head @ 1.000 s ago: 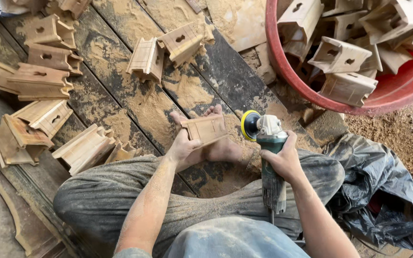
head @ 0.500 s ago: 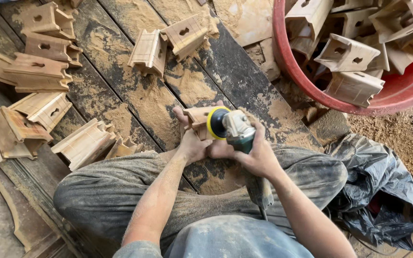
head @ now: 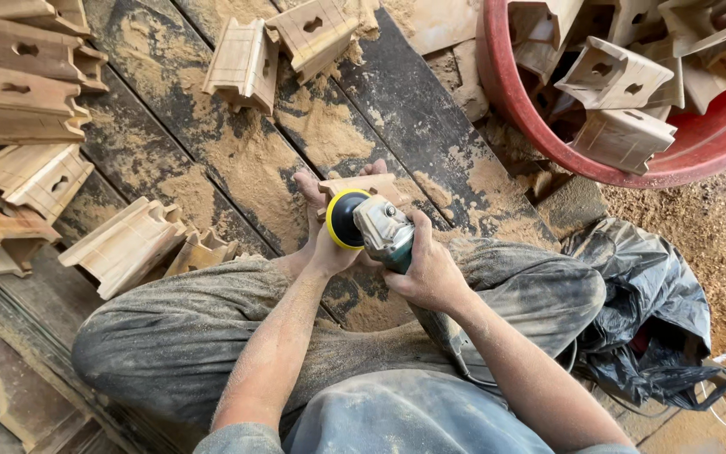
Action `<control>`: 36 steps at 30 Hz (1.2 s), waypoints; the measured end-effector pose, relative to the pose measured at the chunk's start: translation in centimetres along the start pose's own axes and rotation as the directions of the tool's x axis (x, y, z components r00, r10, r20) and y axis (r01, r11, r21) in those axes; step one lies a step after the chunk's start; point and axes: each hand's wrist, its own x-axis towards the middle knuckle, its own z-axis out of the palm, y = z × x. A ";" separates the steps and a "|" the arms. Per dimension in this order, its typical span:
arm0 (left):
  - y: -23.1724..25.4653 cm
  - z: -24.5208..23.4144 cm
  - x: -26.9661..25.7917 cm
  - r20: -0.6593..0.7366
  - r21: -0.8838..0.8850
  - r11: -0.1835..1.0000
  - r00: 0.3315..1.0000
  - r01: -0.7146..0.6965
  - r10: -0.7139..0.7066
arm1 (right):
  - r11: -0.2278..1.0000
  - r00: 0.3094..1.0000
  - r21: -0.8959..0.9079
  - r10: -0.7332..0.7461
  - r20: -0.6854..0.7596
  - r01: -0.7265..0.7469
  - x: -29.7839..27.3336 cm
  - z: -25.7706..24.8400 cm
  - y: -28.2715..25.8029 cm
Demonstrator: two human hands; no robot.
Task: The person sits on the floor and uses a handheld power sander to smooth the surfaces of small wooden pieces. They pick up each piece, sand it, and place it aside, repeating the process with multiple items from a pile.
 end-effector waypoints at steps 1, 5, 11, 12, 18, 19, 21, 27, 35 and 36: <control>-0.1 0.0 0.0 0.010 -0.002 1.000 1.000 0.000 0.000 | 1.000 1.000 0.000 0.010 -0.002 -0.010 0.0 0.0 0.0; -4.0 2.7 0.7 0.020 0.126 0.992 1.000 -0.017 0.015 | 0.999 0.999 0.016 0.046 -0.026 -0.046 -0.4 -0.1 0.3; -5.5 3.0 0.9 0.021 0.063 0.993 0.994 -0.105 0.104 | 0.995 0.997 0.069 0.072 -0.034 -0.069 0.2 -0.8 1.2; -5.7 3.2 0.7 0.040 0.051 0.992 0.993 -0.117 0.115 | 0.995 0.996 0.063 0.083 -0.036 -0.081 0.1 -0.9 1.2; -4.3 4.1 0.1 -0.021 -0.193 0.980 0.998 -0.054 0.051 | 0.989 0.989 0.079 0.130 -0.074 -0.124 0.8 -1.2 2.9; -5.4 4.3 0.4 -0.020 -0.193 0.980 0.998 -0.055 0.052 | 0.989 0.989 0.080 0.131 -0.075 -0.125 0.9 -1.3 3.1; -7.7 4.9 0.9 -0.055 -0.301 0.939 0.986 -0.167 0.158 | 0.987 0.985 0.085 0.144 -0.092 -0.136 1.1 -1.6 3.6; -6.7 4.5 0.2 -0.028 -0.407 0.894 0.981 -0.188 0.194 | 0.982 0.979 0.114 0.166 -0.121 -0.152 1.6 -2.0 4.9; -4.7 2.8 0.1 -0.033 -0.353 0.929 0.994 -0.108 0.103 | 0.974 0.967 0.128 0.206 -0.151 -0.187 2.5 -2.6 6.8; -4.5 2.6 0.2 -0.033 -0.361 0.927 0.995 -0.101 0.095 | 0.973 0.964 0.128 0.213 -0.157 -0.194 2.8 -2.6 7.1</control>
